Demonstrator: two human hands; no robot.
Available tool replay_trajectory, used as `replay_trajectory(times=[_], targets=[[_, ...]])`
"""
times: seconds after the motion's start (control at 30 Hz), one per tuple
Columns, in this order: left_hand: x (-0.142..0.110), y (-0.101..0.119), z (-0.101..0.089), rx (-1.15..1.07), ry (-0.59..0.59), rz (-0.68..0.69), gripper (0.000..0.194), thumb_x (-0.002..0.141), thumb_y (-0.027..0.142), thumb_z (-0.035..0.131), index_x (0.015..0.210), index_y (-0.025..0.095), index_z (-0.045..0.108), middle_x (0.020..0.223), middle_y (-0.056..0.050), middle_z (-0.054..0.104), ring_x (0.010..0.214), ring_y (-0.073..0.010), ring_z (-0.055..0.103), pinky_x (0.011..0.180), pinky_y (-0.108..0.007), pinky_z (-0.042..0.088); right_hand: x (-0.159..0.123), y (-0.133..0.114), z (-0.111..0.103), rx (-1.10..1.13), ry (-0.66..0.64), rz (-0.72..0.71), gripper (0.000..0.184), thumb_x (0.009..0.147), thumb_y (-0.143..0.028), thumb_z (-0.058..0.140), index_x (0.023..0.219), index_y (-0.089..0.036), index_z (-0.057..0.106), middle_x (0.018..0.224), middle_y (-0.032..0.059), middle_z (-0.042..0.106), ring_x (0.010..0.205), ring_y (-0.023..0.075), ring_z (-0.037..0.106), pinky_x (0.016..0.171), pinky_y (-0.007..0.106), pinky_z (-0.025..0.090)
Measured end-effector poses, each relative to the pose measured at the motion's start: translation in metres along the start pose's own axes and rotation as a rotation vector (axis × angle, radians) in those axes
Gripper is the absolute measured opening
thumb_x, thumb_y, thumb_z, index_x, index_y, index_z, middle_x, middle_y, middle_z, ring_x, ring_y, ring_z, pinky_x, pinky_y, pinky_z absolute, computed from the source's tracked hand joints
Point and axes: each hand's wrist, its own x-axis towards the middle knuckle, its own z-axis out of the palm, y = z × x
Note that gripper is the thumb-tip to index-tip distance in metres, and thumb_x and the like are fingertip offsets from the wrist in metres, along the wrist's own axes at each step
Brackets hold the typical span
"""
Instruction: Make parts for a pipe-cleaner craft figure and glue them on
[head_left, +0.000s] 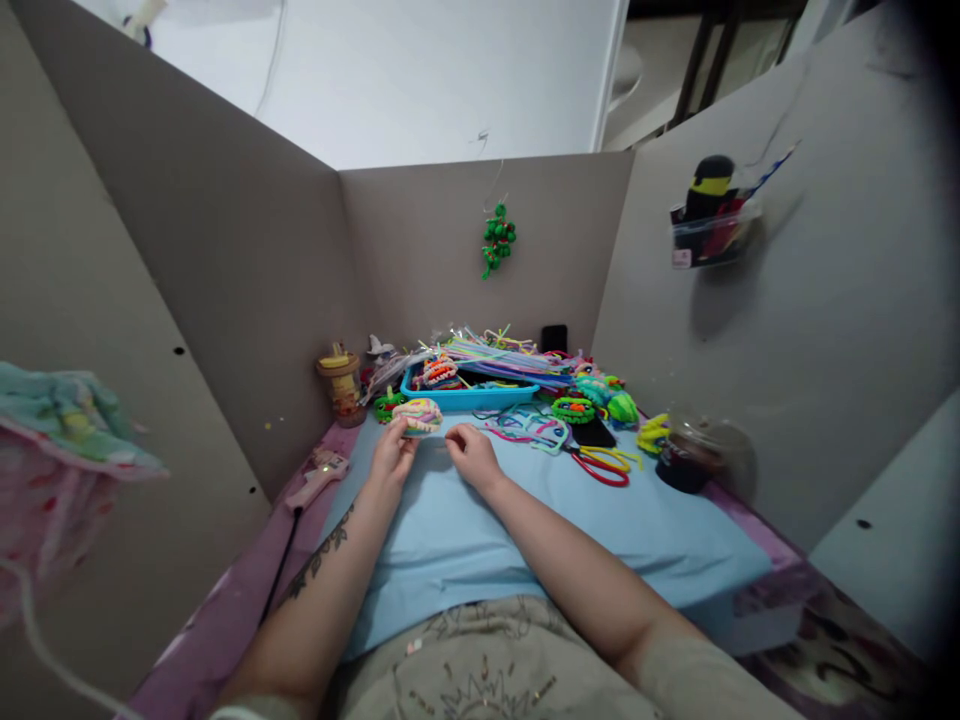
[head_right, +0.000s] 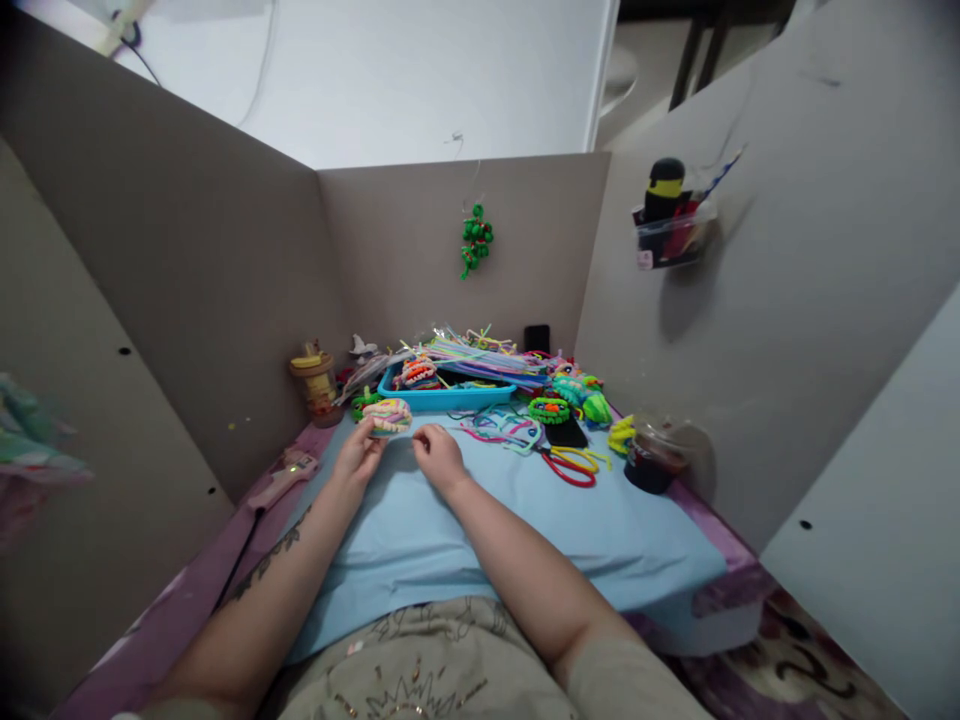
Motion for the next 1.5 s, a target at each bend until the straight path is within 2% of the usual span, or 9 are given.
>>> replay_trajectory(times=[0.3, 0.47, 0.6, 0.73, 0.83, 0.93, 1.17, 1.3, 1.5], targets=[[-0.006, -0.006, 0.002, 0.056, -0.086, -0.017, 0.02, 0.071, 0.011, 0.066, 0.09, 0.012, 0.062, 0.09, -0.006, 0.07, 0.083, -0.016, 0.066, 0.078, -0.026, 0.053, 0.002, 0.009, 0.01, 0.124, -0.034, 0.224, 0.011, 0.076, -0.027, 0.053, 0.074, -0.019, 0.061, 0.068, -0.0005, 0.062, 0.063, 0.0151, 0.055, 0.061, 0.026, 0.042], [-0.016, -0.007, 0.008, 0.107, -0.189, -0.086, 0.028, 0.068, 0.017, 0.071, 0.093, 0.013, 0.061, 0.097, -0.007, 0.069, 0.089, -0.0169, 0.065, 0.08, -0.028, 0.052, 0.002, 0.009, 0.008, 0.13, -0.03, 0.244, 0.017, 0.078, -0.031, 0.051, 0.066, -0.02, 0.057, 0.06, -0.0013, 0.058, 0.057, 0.0147, 0.052, 0.054, 0.024, 0.038], [-0.021, -0.007, 0.012, 0.172, -0.231, 0.01, 0.041, 0.062, 0.019, 0.077, 0.098, 0.016, 0.057, 0.098, -0.005, 0.068, 0.089, -0.0174, 0.065, 0.081, -0.03, 0.05, 0.002, 0.005, 0.003, 0.114, 0.045, 0.226, 0.007, 0.075, -0.024, 0.051, 0.077, -0.02, 0.056, 0.07, -0.0001, 0.06, 0.059, 0.0144, 0.052, 0.056, 0.026, 0.041], [-0.023, -0.01, 0.012, 0.259, -0.203, 0.082, 0.059, 0.058, 0.019, 0.08, 0.11, 0.021, 0.051, 0.097, -0.004, 0.066, 0.083, -0.0169, 0.064, 0.074, -0.03, 0.049, -0.001, -0.003, -0.005, 0.011, 0.193, 0.046, 0.021, 0.072, -0.015, 0.05, 0.092, -0.019, 0.054, 0.087, 0.0043, 0.058, 0.072, 0.0165, 0.054, 0.069, 0.03, 0.046], [-0.025, -0.014, 0.012, 0.321, -0.193, 0.07, 0.066, 0.056, 0.022, 0.081, 0.113, 0.02, 0.048, 0.095, -0.004, 0.065, 0.079, -0.016, 0.063, 0.069, -0.027, 0.048, -0.002, -0.011, -0.009, -0.052, 0.175, -0.155, 0.014, 0.078, -0.018, 0.052, 0.091, -0.02, 0.057, 0.092, 0.0066, 0.058, 0.089, 0.0198, 0.054, 0.079, 0.034, 0.045], [-0.028, -0.018, 0.014, 0.345, -0.197, 0.076, 0.069, 0.054, 0.022, 0.082, 0.114, 0.02, 0.046, 0.094, -0.004, 0.065, 0.081, -0.0163, 0.063, 0.069, -0.026, 0.047, -0.002, -0.015, -0.009, -0.106, 0.144, -0.244, 0.009, 0.082, -0.02, 0.051, 0.088, -0.02, 0.058, 0.089, 0.0062, 0.06, 0.09, 0.0205, 0.053, 0.083, 0.035, 0.044], [-0.03, -0.019, 0.016, 0.322, -0.223, 0.051, 0.067, 0.056, 0.018, 0.08, 0.113, 0.02, 0.045, 0.09, -0.004, 0.065, 0.077, -0.0161, 0.063, 0.065, -0.025, 0.047, -0.004, -0.015, -0.008, -0.139, 0.103, -0.145, 0.011, 0.084, -0.02, 0.048, 0.083, -0.02, 0.059, 0.081, 0.0057, 0.059, 0.081, 0.0195, 0.054, 0.076, 0.032, 0.045], [-0.03, -0.016, 0.015, 0.236, -0.228, 0.009, 0.056, 0.061, 0.021, 0.077, 0.108, 0.021, 0.046, 0.091, -0.004, 0.066, 0.074, -0.0155, 0.063, 0.061, -0.024, 0.046, -0.004, -0.017, -0.008, -0.084, 0.104, -0.119, 0.014, 0.084, -0.017, 0.044, 0.087, -0.019, 0.058, 0.083, 0.0062, 0.057, 0.081, 0.0183, 0.054, 0.074, 0.03, 0.045], [-0.028, -0.016, 0.015, 0.138, -0.188, -0.036, 0.04, 0.069, 0.032, 0.071, 0.099, 0.022, 0.047, 0.1, -0.003, 0.063, 0.08, -0.0155, 0.063, 0.066, -0.028, 0.049, -0.004, -0.017, -0.007, -0.092, 0.107, -0.108, 0.011, 0.084, -0.019, 0.046, 0.087, -0.019, 0.056, 0.081, 0.0048, 0.054, 0.077, 0.0175, 0.053, 0.071, 0.029, 0.045]])
